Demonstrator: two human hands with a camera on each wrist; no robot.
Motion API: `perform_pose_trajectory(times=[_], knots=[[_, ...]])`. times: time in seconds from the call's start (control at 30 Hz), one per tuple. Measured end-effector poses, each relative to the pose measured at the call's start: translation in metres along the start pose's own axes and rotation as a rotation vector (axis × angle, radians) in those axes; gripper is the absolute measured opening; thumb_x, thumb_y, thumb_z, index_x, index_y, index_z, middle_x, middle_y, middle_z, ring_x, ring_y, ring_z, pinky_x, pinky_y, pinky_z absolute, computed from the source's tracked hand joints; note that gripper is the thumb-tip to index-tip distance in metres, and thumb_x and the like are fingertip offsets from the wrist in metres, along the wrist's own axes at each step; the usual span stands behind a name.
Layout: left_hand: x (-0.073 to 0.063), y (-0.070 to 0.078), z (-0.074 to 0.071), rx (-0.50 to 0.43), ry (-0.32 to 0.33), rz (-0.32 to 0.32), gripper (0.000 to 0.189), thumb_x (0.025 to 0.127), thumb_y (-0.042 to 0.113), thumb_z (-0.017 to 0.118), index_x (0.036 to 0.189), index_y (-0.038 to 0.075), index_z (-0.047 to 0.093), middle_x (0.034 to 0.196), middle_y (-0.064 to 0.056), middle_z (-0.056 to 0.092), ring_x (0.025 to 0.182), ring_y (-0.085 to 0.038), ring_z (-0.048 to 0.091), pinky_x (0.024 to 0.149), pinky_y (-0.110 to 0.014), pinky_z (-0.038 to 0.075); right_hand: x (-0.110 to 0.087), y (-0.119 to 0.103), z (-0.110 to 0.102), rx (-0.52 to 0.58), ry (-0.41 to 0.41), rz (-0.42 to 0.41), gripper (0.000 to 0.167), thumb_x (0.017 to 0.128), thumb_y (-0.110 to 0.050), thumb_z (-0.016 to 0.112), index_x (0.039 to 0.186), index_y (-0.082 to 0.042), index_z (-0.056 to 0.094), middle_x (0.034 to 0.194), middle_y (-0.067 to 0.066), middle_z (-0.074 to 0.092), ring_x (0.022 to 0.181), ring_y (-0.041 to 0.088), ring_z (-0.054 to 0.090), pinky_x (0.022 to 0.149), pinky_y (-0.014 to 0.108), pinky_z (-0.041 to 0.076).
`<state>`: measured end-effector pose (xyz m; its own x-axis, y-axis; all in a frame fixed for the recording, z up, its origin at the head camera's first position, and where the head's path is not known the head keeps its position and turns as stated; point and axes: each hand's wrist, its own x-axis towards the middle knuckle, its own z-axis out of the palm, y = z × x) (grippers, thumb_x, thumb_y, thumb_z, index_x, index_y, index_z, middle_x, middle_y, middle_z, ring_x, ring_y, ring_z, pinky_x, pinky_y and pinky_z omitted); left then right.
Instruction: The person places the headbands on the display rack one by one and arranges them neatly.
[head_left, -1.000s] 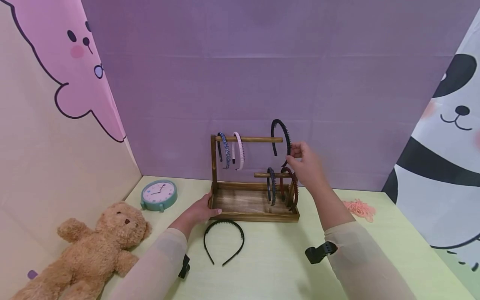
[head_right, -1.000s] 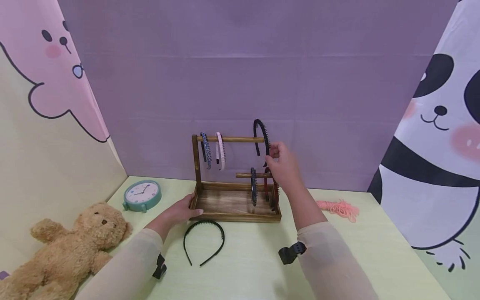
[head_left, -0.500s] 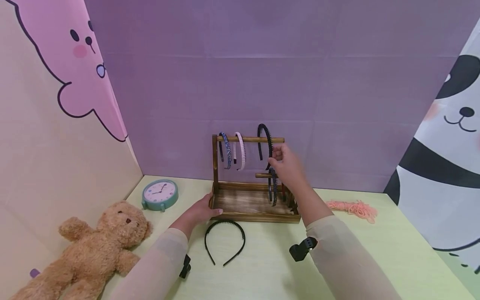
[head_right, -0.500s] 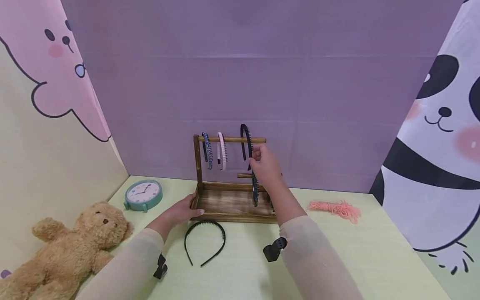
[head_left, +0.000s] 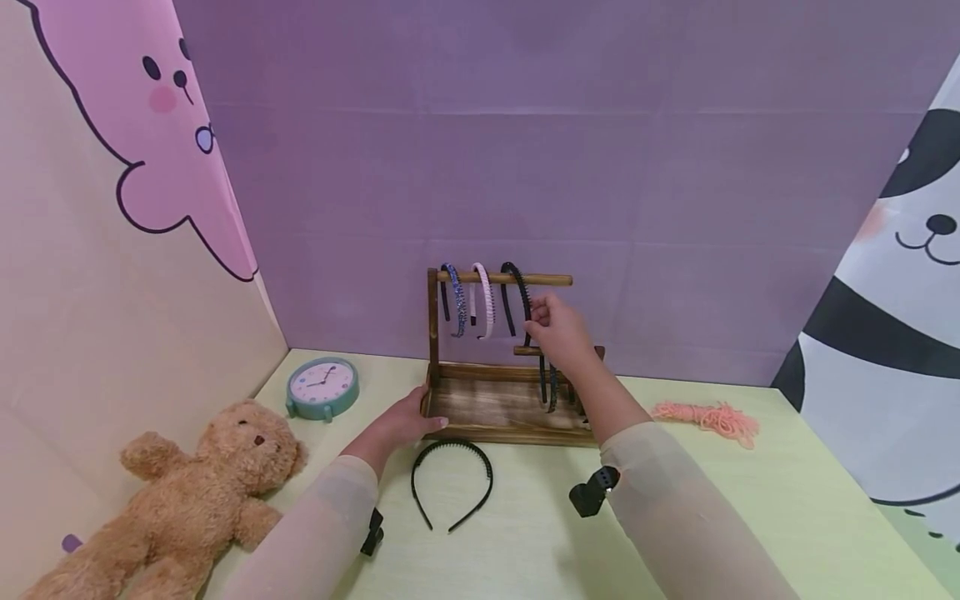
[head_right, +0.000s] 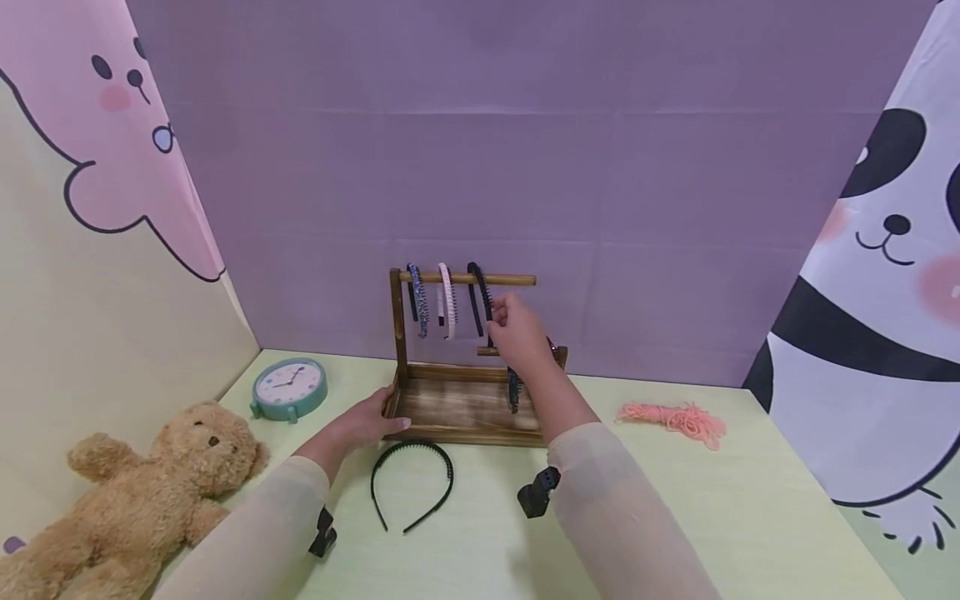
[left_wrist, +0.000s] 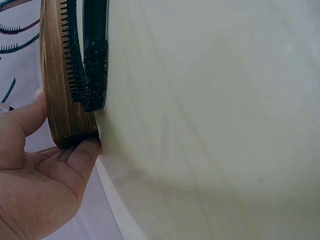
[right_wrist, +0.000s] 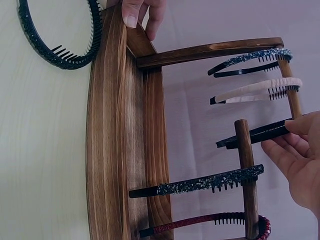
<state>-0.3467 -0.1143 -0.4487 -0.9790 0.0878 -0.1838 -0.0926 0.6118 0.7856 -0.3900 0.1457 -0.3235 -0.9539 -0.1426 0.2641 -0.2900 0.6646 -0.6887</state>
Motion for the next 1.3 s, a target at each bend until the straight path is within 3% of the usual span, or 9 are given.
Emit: perform_pose_trajectory(times=[0.77, 1.03, 1.3], knots=[[-0.001, 0.004, 0.000, 0.008, -0.008, -0.011, 0.082, 0.095, 0.031, 0.065, 0.158, 0.012, 0.017, 0.161, -0.018, 0.025, 0.147, -0.040, 0.022, 0.118, -0.057, 0.023, -0.005, -0.002, -0.008, -0.075, -0.054, 0.028, 0.039, 0.101, -0.024, 0.055, 0.136, -0.010, 0.049, 0.122, 0.011, 0.059, 0.117, 0.030, 0.057, 0.092, 0.045, 0.051], [-0.001, 0.005, 0.001, 0.002, -0.006, -0.010, 0.082, 0.094, 0.031, 0.066, 0.158, 0.012, 0.017, 0.161, -0.018, 0.025, 0.148, -0.040, 0.023, 0.118, -0.057, 0.023, -0.014, 0.004, -0.019, -0.045, -0.013, 0.022, 0.038, 0.101, -0.023, 0.052, 0.135, -0.007, 0.049, 0.122, 0.012, 0.058, 0.115, 0.030, 0.057, 0.095, 0.045, 0.050], [0.000, 0.005, 0.001, 0.008, -0.004, -0.026, 0.083, 0.094, 0.031, 0.066, 0.158, 0.013, 0.017, 0.161, -0.017, 0.025, 0.148, -0.040, 0.023, 0.117, -0.057, 0.024, -0.039, -0.001, -0.028, -0.069, 0.076, -0.085, 0.033, 0.100, -0.023, 0.055, 0.129, -0.007, 0.053, 0.118, 0.011, 0.060, 0.114, 0.029, 0.059, 0.099, 0.046, 0.049]])
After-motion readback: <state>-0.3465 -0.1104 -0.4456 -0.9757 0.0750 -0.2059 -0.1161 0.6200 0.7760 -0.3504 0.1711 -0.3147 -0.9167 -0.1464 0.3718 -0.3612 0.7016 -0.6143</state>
